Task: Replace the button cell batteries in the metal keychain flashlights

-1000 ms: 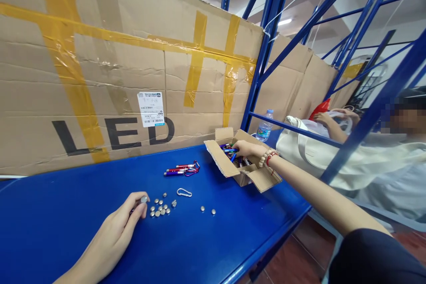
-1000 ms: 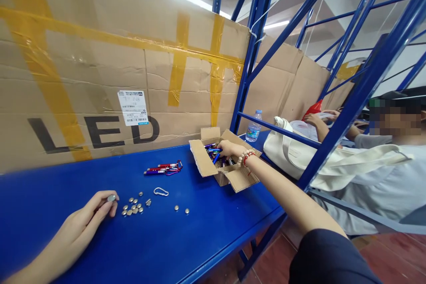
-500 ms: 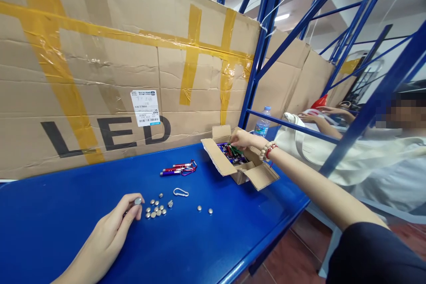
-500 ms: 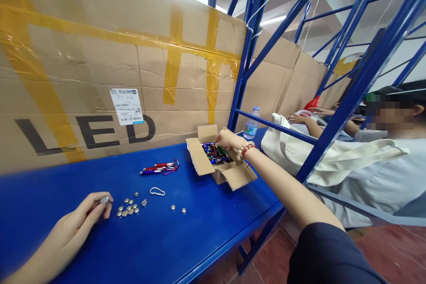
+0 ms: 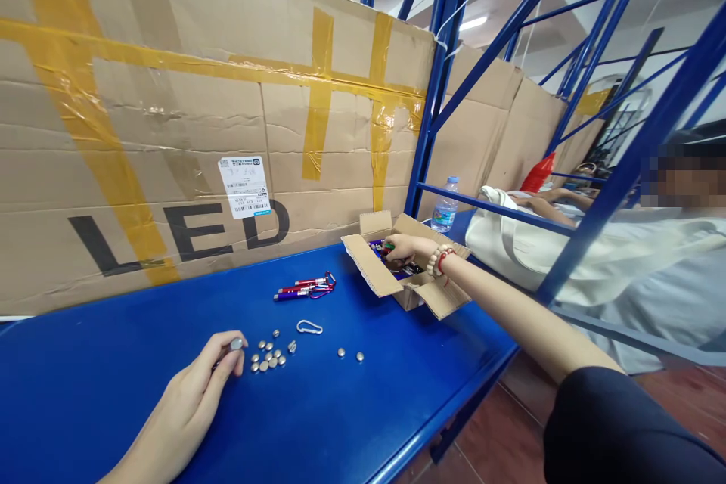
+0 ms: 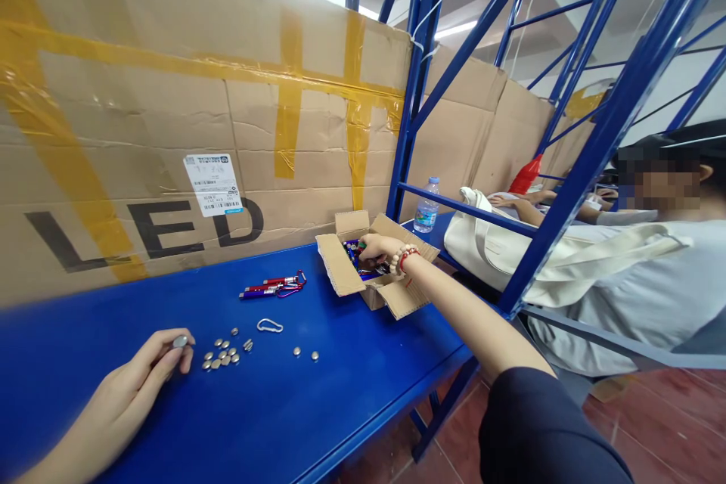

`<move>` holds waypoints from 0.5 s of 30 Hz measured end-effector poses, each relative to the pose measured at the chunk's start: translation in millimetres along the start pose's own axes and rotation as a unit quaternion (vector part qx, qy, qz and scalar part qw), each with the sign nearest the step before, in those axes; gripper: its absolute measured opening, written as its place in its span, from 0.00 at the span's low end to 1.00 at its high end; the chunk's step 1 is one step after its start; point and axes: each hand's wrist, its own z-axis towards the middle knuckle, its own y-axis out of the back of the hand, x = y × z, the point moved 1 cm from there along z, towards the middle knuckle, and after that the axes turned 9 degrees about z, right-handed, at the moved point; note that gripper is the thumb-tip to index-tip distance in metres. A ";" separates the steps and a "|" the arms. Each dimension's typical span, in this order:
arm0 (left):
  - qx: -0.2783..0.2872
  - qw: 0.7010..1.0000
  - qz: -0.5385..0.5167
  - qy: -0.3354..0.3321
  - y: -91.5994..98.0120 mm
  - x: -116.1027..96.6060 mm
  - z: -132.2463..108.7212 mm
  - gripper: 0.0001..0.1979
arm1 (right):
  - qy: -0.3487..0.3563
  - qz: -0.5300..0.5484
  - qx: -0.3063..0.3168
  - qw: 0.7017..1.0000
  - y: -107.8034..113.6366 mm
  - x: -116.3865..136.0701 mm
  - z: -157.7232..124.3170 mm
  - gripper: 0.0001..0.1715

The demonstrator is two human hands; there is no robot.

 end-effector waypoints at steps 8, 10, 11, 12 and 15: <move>0.005 1.000 -0.007 0.006 -0.3 0.7 0.0 0.18 | -0.007 -0.027 -0.013 1.000 41.5 -8.8 -2.4 0.14; 0.002 1.000 -0.007 0.002 -0.3 0.8 0.1 0.18 | -0.002 -0.030 0.004 1.000 40.6 -11.8 -3.5 0.12; 0.001 1.000 -0.008 0.002 -0.4 0.8 0.2 0.18 | 0.003 -0.030 0.010 0.999 38.7 -13.0 -4.0 0.12; 0.000 1.000 -0.007 0.002 -0.5 0.8 0.2 0.18 | 0.010 -0.028 0.011 0.999 36.1 -13.9 -4.5 0.13; -0.005 1.000 -0.005 0.004 -0.8 0.7 0.5 0.17 | 0.051 -0.013 -0.011 0.999 27.5 -13.2 -4.9 0.18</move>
